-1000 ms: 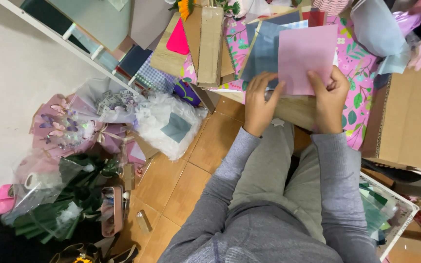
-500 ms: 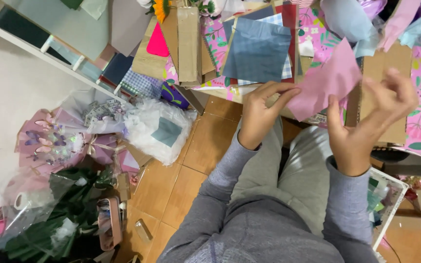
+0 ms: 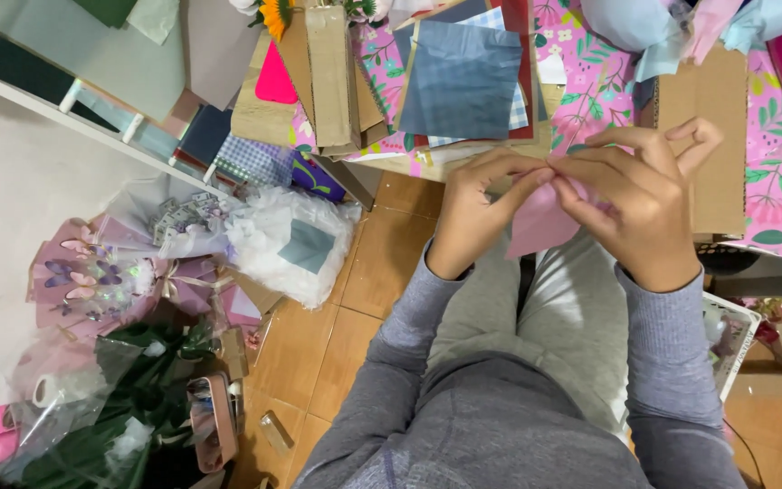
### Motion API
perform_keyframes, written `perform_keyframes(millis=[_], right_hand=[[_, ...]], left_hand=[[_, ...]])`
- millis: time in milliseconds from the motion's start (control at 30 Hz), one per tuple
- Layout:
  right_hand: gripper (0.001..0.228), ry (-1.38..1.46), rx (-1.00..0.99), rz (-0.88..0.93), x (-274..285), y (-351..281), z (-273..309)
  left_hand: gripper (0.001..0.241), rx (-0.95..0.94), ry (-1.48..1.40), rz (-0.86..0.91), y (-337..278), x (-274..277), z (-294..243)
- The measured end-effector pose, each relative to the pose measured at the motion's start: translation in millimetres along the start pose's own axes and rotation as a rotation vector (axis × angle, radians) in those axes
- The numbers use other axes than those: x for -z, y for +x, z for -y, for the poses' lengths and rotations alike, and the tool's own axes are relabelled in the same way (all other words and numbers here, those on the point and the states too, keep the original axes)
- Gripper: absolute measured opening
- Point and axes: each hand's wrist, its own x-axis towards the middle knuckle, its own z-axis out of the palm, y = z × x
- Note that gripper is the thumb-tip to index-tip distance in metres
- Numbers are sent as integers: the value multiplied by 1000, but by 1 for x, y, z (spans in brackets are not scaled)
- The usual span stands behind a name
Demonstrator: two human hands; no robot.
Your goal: The person wraps a bouquet of artificial flowers in blue and pink paper, securing it with tape. They then fold a piece of checkered paper and place it into a brown paper bag, followed by adding a pink paper insert and more tape.
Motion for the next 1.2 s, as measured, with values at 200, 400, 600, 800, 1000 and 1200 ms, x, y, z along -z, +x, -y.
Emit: perform_keyframes(millis=[200, 400, 600, 800, 1000, 1200], right_hand=[[10, -223, 43, -56, -13, -5, 3], [13, -315, 104, -158, -24, -8, 3], [17, -387, 75, -194, -30, -10, 2], [7, -130, -25, -250, -32, -8, 7], [9, 141, -198, -209, -18, -7, 21], [11, -68, -110, -181, -12, -11, 25]], left_hand=[[12, 35, -5, 14, -4, 5, 5], [13, 52, 18, 4, -9, 5, 5], [10, -19, 73, -15, -11, 4, 1], [9, -27, 78, 2, -12, 5, -2], [15, -18, 67, 2, -13, 7, -3], [15, 14, 60, 11, -14, 7, -5]])
